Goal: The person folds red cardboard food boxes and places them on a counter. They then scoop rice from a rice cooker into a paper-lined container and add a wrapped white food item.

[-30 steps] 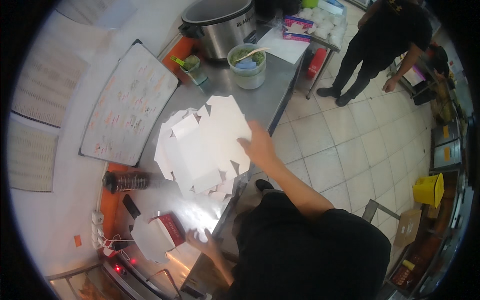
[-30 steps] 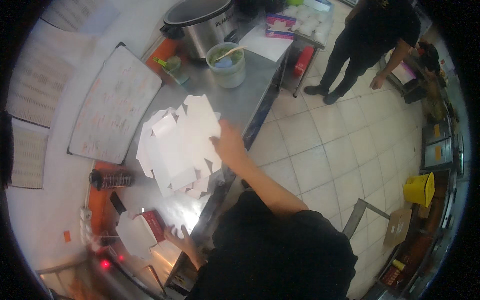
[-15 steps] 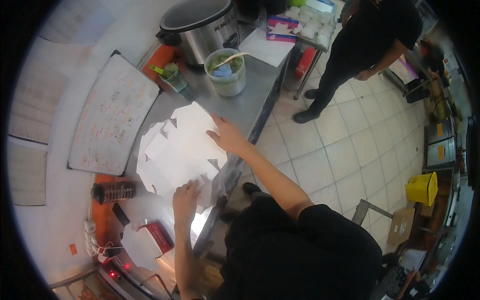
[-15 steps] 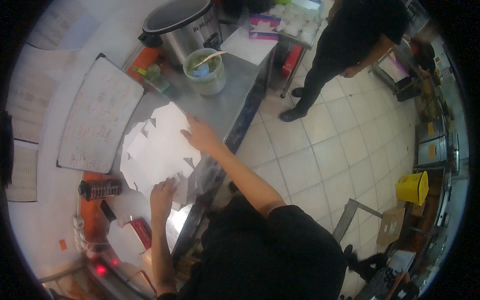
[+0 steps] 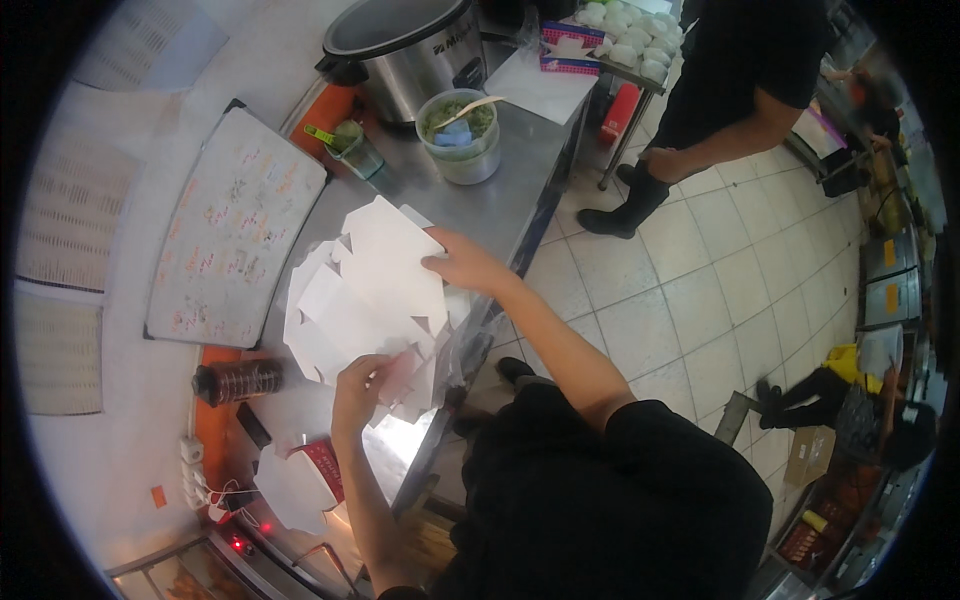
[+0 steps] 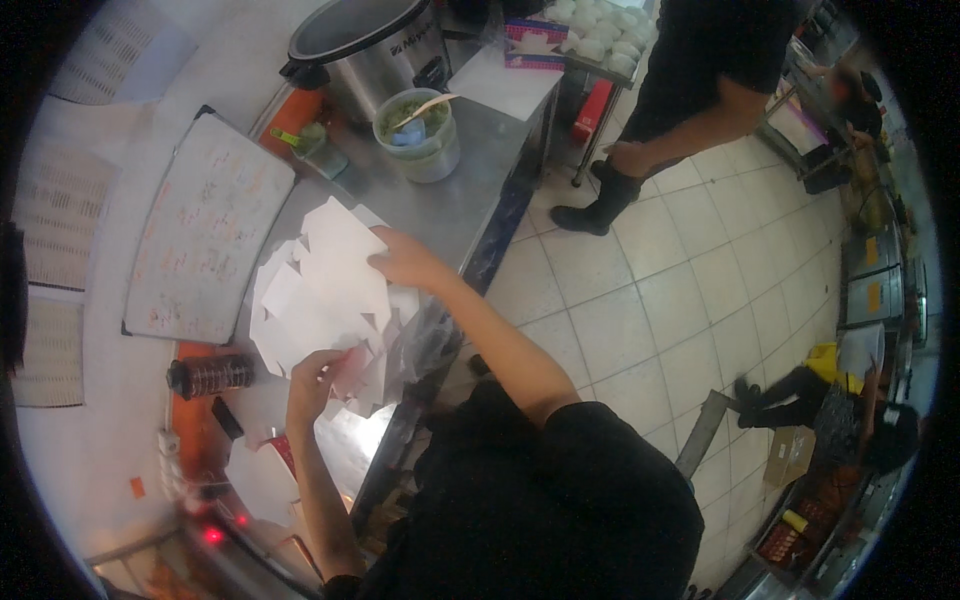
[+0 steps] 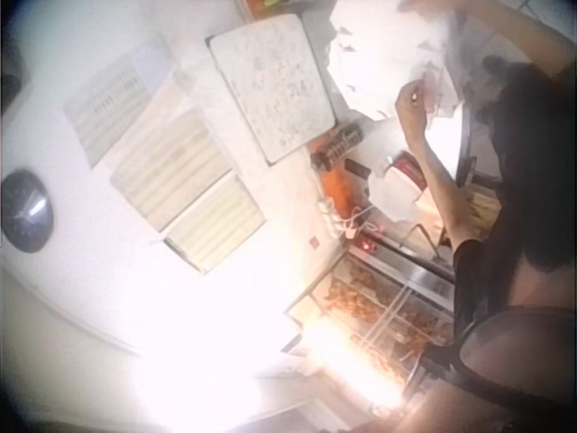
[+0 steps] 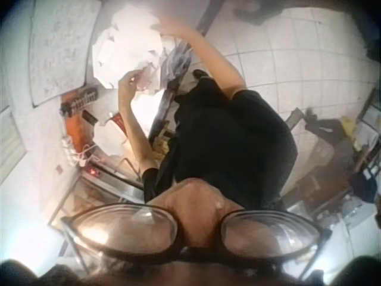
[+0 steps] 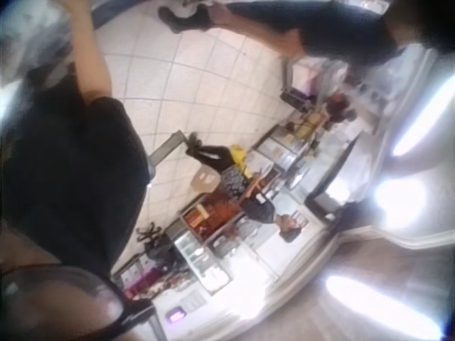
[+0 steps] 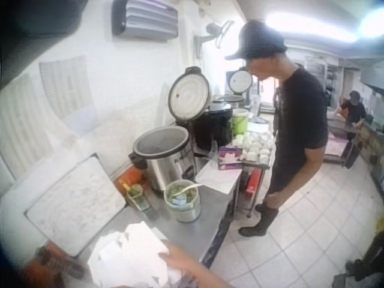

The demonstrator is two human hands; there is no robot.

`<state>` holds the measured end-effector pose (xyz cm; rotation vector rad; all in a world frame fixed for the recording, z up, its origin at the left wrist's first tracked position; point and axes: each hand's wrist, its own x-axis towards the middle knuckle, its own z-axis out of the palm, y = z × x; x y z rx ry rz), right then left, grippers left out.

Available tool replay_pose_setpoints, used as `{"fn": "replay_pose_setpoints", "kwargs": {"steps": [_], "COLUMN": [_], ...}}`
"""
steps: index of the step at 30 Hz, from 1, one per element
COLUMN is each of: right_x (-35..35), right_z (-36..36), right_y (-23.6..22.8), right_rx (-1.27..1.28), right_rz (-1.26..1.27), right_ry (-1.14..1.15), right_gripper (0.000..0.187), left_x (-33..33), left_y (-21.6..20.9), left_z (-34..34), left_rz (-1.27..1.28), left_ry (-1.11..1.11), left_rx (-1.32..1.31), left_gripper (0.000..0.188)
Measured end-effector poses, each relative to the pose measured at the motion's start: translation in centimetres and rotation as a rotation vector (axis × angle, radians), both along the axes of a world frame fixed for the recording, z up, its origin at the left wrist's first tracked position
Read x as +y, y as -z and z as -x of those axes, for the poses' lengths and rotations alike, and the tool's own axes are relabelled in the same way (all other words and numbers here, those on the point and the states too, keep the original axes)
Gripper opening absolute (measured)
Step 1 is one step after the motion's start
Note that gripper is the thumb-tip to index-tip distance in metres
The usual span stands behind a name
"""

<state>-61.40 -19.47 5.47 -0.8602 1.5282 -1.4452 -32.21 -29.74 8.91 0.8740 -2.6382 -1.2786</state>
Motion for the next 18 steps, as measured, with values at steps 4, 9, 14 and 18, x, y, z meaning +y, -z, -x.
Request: {"fn": "replay_pose_setpoints", "kwargs": {"steps": [4, 9, 14, 18], "right_x": [-2.7, -5.9, -2.7, -0.7], "right_z": [-1.2, -6.6, -16.7, -19.5], "right_y": [0.0, -1.9, -7.8, -11.5], "right_rx": [-0.53, -0.004, 0.345, 0.176], "right_rz": [0.183, 0.436, 0.683, 0.869], "right_ry": [-0.072, -0.094, -0.35, -0.401], "right_gripper": [0.056, 0.066, 0.106, 0.081], "left_x": [-0.8, -3.2, 2.8, 7.9], "left_y": [-0.8, -5.6, -11.5, -13.1], "left_z": [-0.7, -2.9, -5.1, -5.1], "left_rz": [0.111, 0.542, 0.264, 0.028], "left_ry": [-0.145, -0.528, -0.967, -0.823], "left_rx": [-0.043, 0.19, 0.486, 0.959], "left_gripper": [0.021, 0.031, 0.037, 0.045]}}
